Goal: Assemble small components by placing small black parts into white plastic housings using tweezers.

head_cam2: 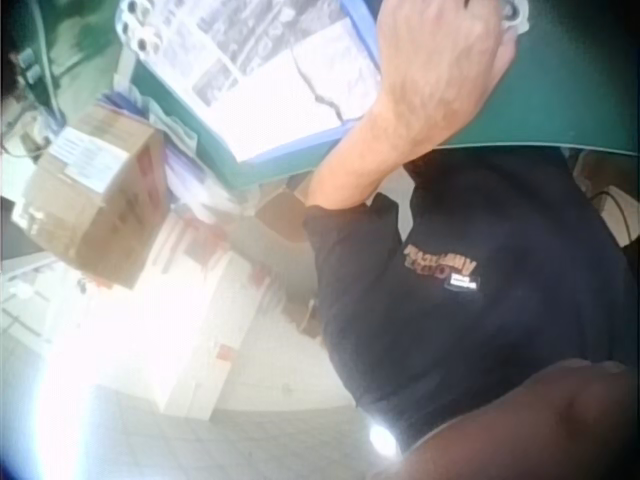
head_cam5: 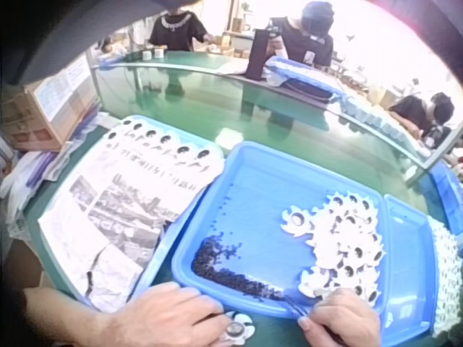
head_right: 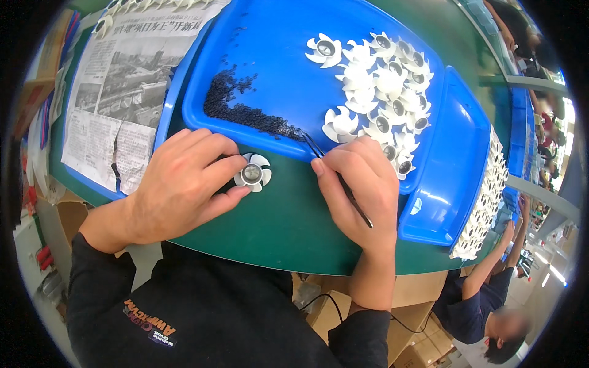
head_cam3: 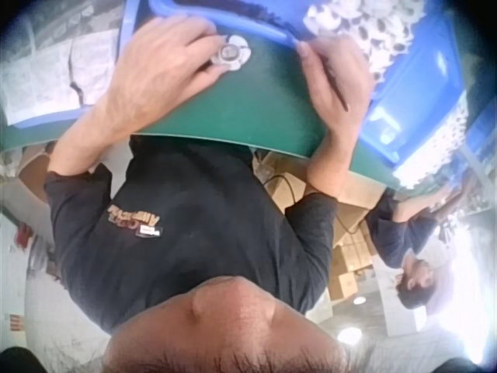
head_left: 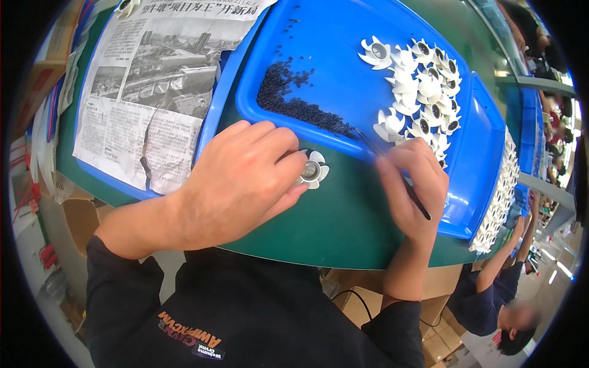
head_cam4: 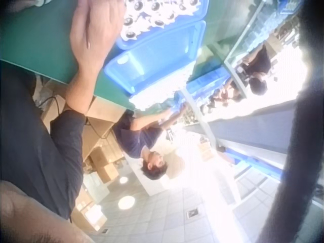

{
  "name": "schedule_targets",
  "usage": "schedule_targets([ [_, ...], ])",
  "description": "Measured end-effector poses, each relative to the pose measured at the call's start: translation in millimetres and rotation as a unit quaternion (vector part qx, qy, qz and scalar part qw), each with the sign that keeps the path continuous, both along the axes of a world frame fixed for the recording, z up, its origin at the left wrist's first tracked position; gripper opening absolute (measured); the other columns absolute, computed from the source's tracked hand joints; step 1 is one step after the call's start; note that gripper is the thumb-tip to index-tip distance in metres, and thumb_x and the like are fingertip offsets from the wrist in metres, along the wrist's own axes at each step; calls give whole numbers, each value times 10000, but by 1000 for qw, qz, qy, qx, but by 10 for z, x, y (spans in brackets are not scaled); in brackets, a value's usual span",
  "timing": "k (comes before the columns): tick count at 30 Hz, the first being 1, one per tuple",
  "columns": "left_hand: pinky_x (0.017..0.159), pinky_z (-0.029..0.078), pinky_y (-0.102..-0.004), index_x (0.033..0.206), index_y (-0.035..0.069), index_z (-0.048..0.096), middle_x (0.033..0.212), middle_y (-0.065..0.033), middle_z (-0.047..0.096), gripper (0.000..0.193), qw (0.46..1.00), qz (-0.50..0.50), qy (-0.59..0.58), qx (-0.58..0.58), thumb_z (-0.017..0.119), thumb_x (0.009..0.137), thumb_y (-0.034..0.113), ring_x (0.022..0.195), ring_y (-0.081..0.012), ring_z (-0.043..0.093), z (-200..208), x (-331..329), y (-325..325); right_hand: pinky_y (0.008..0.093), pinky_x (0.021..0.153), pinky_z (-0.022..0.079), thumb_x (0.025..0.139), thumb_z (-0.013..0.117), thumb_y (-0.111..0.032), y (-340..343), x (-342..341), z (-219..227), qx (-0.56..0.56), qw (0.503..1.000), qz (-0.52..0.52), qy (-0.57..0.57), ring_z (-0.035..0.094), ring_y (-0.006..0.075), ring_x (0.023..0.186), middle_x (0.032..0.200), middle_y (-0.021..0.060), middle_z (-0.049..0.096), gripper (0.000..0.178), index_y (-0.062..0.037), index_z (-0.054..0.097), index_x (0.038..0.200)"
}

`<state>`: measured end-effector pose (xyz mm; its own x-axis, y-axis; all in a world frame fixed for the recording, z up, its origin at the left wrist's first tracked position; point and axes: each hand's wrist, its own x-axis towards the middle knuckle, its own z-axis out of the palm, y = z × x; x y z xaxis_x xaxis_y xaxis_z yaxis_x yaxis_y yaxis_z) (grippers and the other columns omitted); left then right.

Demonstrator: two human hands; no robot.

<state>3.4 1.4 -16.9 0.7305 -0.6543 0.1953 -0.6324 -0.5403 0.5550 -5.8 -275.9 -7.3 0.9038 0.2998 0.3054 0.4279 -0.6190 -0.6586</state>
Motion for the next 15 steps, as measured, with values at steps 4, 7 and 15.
schedule_targets([
  [4, 802, 496, -401, 1036, 26, 734, 1018, -85, 664, 318, 1000, -7, 7, 3, 891, 793, 157, 934, -277, 653, 6, 9, 25, 377, 647, 475, 782, 819, 79, 29, -100, 113, 23, 998, 42, -44, 613, 283, 716, 809, 107, 672, 183, -7, 686, 874],
  [7, 819, 507, -400, 1028, 26, 738, 1010, -85, 662, 306, 1000, -12, 7, 9, 889, 799, 160, 945, -282, 657, 17, 20, 14, 390, 665, 491, 737, 858, 43, 114, -211, 160, 45, 993, 102, -28, 614, 281, 726, 822, 92, 669, 233, -20, 691, 886],
  [15, 823, 520, -411, 1025, 25, 740, 998, -86, 659, 320, 1000, -7, 3, 7, 903, 781, 153, 941, -283, 660, -5, 10, 17, 392, 697, 494, 737, 872, 27, 234, -224, 83, 9, 988, 154, -14, 614, 280, 746, 832, 74, 665, 265, -40, 683, 911],
])
